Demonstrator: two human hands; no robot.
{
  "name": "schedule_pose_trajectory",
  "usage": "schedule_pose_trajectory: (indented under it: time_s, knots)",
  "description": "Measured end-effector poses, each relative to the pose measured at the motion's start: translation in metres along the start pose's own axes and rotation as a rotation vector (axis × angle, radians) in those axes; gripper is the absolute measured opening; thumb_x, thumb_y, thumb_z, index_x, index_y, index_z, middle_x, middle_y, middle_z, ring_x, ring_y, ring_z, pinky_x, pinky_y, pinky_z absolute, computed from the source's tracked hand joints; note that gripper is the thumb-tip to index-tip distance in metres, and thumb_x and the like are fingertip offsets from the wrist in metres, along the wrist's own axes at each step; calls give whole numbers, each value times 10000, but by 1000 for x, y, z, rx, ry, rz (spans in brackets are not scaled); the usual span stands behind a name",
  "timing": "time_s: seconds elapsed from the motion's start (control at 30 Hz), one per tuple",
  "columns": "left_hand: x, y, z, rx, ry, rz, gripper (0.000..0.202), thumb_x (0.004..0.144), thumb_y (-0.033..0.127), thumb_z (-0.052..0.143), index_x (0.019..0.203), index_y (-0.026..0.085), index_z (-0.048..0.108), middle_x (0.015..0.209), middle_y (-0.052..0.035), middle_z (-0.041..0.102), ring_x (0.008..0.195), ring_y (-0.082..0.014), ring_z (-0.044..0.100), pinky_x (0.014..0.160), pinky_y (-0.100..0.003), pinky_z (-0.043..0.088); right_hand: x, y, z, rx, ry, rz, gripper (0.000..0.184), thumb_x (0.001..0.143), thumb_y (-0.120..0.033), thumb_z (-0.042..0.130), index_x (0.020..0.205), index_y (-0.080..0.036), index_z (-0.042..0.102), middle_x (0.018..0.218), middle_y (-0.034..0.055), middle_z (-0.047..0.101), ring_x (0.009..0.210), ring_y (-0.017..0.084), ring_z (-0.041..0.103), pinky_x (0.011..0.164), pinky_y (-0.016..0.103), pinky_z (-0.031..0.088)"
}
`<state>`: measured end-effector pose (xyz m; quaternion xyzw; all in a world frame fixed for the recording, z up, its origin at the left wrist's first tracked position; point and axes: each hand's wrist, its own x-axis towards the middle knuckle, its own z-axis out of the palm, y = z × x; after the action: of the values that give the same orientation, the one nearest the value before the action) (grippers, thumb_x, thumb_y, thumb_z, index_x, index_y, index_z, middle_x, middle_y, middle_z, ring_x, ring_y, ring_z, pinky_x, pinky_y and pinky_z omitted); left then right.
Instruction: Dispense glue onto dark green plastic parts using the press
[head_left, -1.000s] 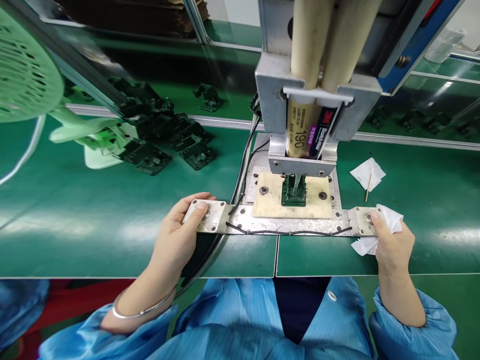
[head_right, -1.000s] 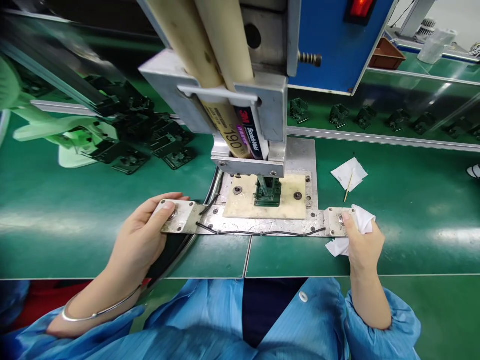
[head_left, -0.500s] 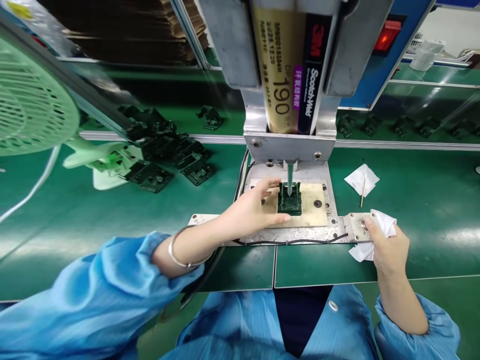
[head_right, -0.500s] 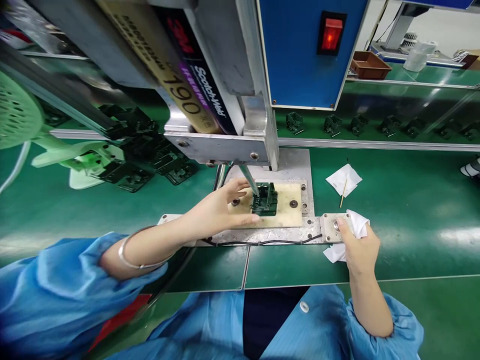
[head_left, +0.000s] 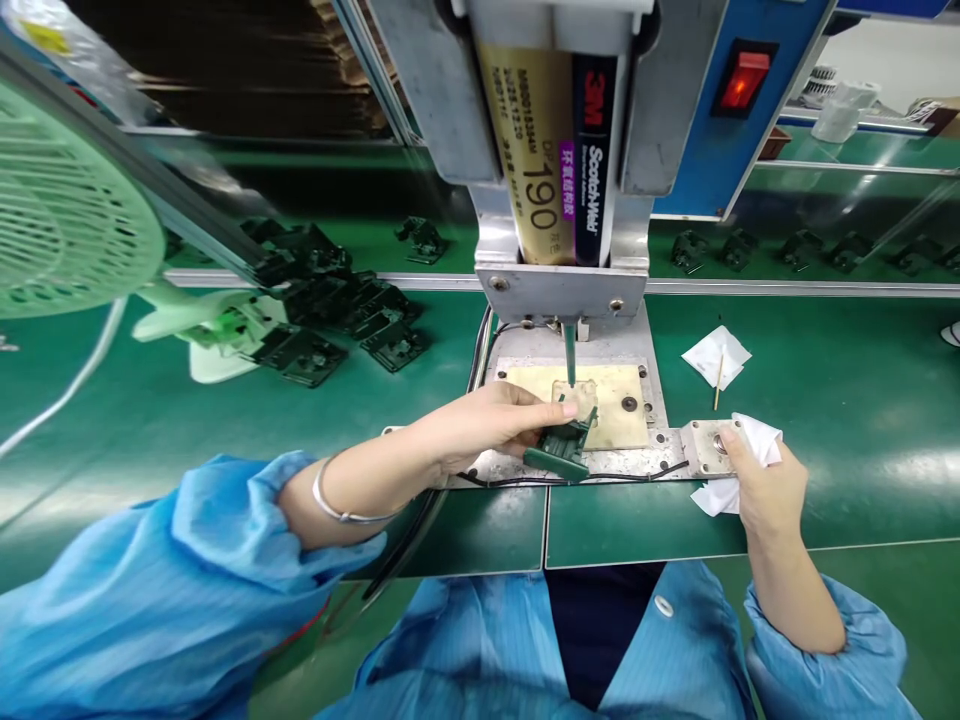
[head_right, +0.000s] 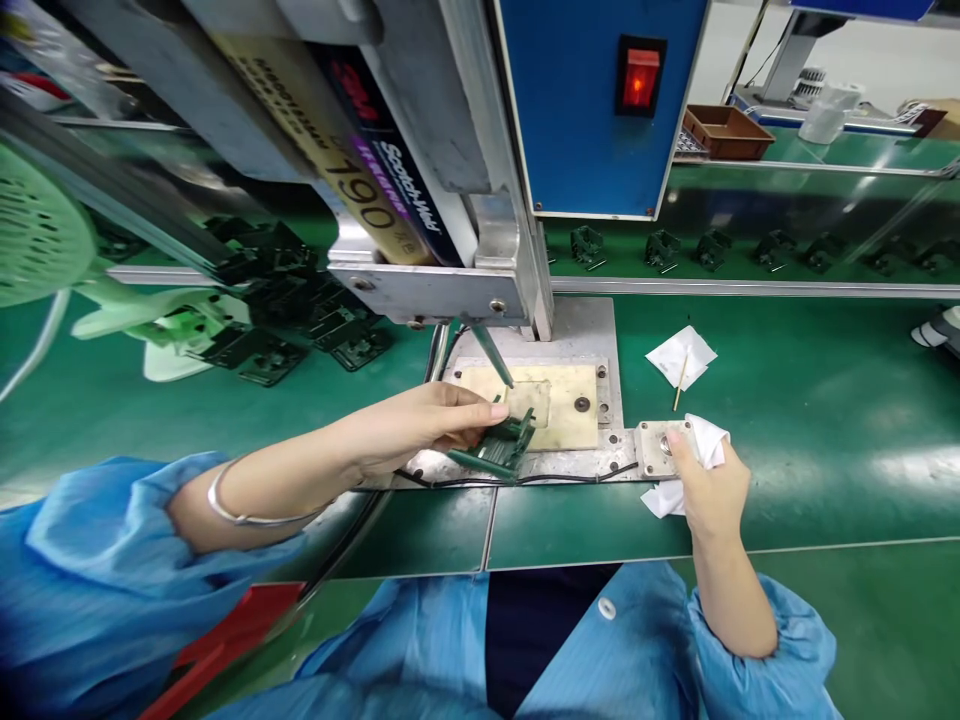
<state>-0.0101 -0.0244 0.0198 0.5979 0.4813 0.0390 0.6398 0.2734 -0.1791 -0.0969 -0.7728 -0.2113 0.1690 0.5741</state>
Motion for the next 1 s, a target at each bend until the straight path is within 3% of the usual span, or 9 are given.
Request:
schedule_pose_trajectory:
  time_s: [0.13,0.27,0.37,0.47,0.53,0.6,0.7,0.83,1.0]
  knots:
    - [-23,-12,5,-139,18,-133,577,569,637,855,596,164,526,600,32,456,546,-100,387,490,-226,247,-1,-6,2,19,14,-15,637,569,-604,869,976,-124,773,916,110,752,878,314,693,758,409,549]
    - [-52,-38,19,-300,86,-131,524,554,482,919,926,205,673,896,-23,645,802,-170,606,620,-233,465,0,-8,3,34,60,-30,641,556,-599,871,963,-115,766,901,110,746,861,314,693,717,392,558]
    - [-68,-60,39,-359,169,115,526,595,348,921,1040,250,656,1085,-60,676,1037,-232,653,715,-267,553,-12,-1,-3,-36,206,-114,614,659,-609,818,994,-98,757,858,120,733,795,307,690,663,386,549]
    - [-80,-68,59,-286,235,471,526,692,204,868,1148,308,627,1177,-49,663,1127,-222,656,822,-274,593,-44,3,-16,-248,362,-463,425,784,-512,776,929,-114,748,724,107,694,653,271,659,603,371,522]
    - [-86,-65,68,-188,244,707,593,727,125,833,1230,337,602,1217,-46,651,1150,-213,655,899,-277,594,-71,-4,-24,-315,212,-846,222,817,-373,773,880,-167,719,679,72,665,577,227,624,549,338,501]
    - [-90,-59,72,-84,229,894,654,728,91,829,1287,326,583,1228,-60,653,1188,-228,638,972,-300,582,-96,-22,-27,-228,-143,-1148,80,846,-213,711,923,-201,688,681,32,638,563,192,604,521,309,488]
    - [-91,-50,72,37,214,1036,679,722,92,840,1317,279,573,1212,-82,675,1196,-245,633,1040,-344,559,-120,-53,-23,-75,-503,-1295,104,873,-112,582,916,-174,653,603,-5,522,498,162,501,472,300,399]
    - [-89,-46,73,90,209,1118,644,741,115,841,1311,242,568,1189,-101,698,1159,-249,657,1026,-371,574,-128,-73,-13,-94,-594,-1379,133,889,-103,526,800,-182,585,618,7,526,512,159,485,492,306,329]
    - [-89,-45,73,132,260,1177,609,728,105,848,1257,225,573,1103,-90,727,1081,-240,693,985,-386,599,-128,-74,-7,-116,-603,-1372,166,872,-78,495,765,-200,525,627,6,539,529,158,491,507,298,308]
